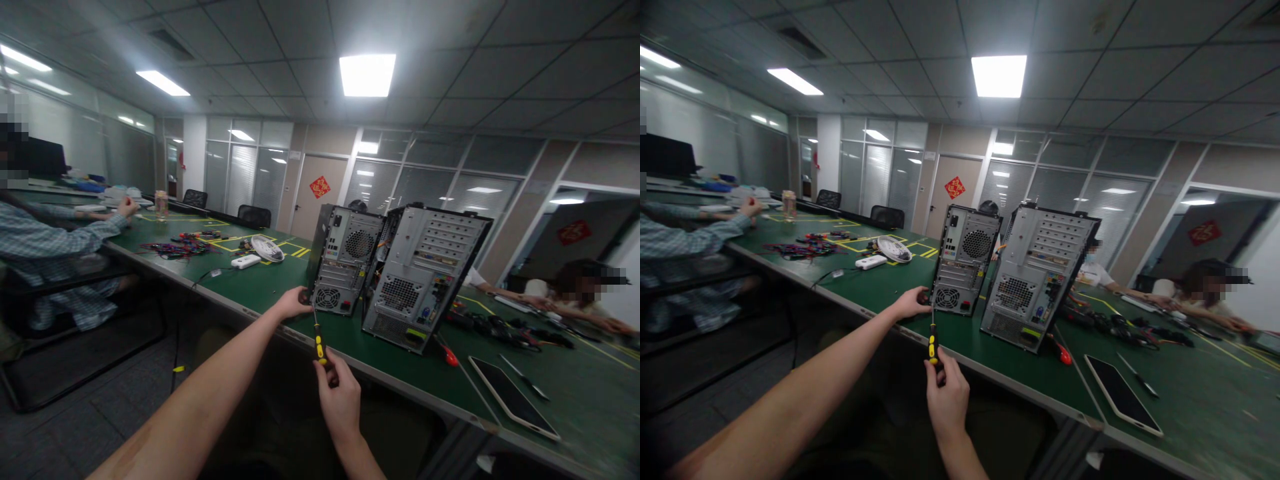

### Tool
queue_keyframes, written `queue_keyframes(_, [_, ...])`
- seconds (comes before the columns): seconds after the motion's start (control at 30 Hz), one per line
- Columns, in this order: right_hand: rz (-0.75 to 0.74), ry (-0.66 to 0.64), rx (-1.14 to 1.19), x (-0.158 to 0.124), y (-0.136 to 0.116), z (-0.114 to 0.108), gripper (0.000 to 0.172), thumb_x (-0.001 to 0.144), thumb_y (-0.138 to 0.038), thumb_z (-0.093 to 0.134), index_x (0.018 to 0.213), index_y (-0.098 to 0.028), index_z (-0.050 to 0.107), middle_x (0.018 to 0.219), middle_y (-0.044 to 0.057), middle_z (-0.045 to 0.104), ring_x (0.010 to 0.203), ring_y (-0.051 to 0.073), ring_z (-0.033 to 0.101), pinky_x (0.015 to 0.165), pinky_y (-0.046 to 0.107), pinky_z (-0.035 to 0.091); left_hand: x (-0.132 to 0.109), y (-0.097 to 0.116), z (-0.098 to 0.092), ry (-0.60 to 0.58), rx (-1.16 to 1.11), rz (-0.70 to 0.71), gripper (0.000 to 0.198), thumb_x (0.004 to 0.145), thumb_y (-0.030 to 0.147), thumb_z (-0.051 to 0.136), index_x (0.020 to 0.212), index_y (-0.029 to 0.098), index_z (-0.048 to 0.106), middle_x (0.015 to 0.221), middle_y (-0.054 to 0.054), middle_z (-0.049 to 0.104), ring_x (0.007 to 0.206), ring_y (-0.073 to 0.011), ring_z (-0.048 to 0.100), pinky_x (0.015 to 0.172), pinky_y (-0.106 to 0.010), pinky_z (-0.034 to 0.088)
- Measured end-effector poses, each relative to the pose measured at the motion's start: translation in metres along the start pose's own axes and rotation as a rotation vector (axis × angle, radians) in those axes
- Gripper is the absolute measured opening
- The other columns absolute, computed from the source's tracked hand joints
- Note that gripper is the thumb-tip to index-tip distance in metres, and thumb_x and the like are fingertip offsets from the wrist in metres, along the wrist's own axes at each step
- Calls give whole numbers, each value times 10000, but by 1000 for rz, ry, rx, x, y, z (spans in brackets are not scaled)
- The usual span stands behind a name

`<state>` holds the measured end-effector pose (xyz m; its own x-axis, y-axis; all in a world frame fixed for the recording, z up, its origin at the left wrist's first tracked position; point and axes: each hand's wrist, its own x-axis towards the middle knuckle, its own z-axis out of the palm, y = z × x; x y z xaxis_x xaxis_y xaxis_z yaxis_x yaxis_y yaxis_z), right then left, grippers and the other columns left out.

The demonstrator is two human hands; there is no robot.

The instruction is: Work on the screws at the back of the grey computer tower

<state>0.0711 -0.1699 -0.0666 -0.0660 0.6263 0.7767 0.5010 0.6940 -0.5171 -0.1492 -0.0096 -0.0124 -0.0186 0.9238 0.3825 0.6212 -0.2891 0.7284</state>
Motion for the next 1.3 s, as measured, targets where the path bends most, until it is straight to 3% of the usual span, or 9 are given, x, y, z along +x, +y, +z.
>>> queue_keyframes(0.53, [11, -33, 6, 1, 1, -1, 332, 960, -352, 611, 1207, -147, 698, 907, 65, 720, 583, 114, 570, 615, 247, 507, -1, 1, 0, -9, -5, 0, 784, 643, 389, 866, 1331, 135, 588, 1043, -78, 725, 905, -199, 693, 798, -264, 535])
queue_keyframes(1.0, [5, -59, -10, 0, 2, 0, 309, 961, -352, 614, 1191, -158, 689, 830, 25, 671, 579, 114, 559, 609, 247, 493, 0, -1, 0, -15, 32, 17, 753, 653, 402, 845, 1312, 130, 603, 1054, -86, 728, 928, -217, 696, 814, -273, 533])
queue_keyframes(1.13, [-1, -49, 12, 1, -1, -2, 280, 960, -329, 614, 1188, -182, 683, 948, 50, 673, 568, 100, 559, 602, 247, 514, 1, -1, 1, -13, 28, 16, 762, 652, 409, 845, 1317, 129, 600, 1046, -89, 728, 919, -218, 695, 801, -274, 533])
queue_keyframes(1.2, [-23, -23, 20, 2, -3, -3, 260, 967, -306, 601, 1185, -198, 691, 1033, 73, 655, 616, 106, 596, 630, 252, 539, 1, -2, 1, -8, 23, 17, 764, 646, 411, 850, 1315, 136, 603, 1037, -85, 730, 914, -217, 696, 799, -274, 534])
queue_keyframes(1.3, [-91, 33, 14, 3, -4, -4, 222, 974, -265, 580, 1127, -213, 733, 1077, 96, 626, 851, 170, 682, 785, 295, 578, 2, -3, 2, -8, 19, 17, 773, 642, 419, 855, 1314, 133, 603, 1029, -84, 728, 905, -215, 694, 803, -278, 535])
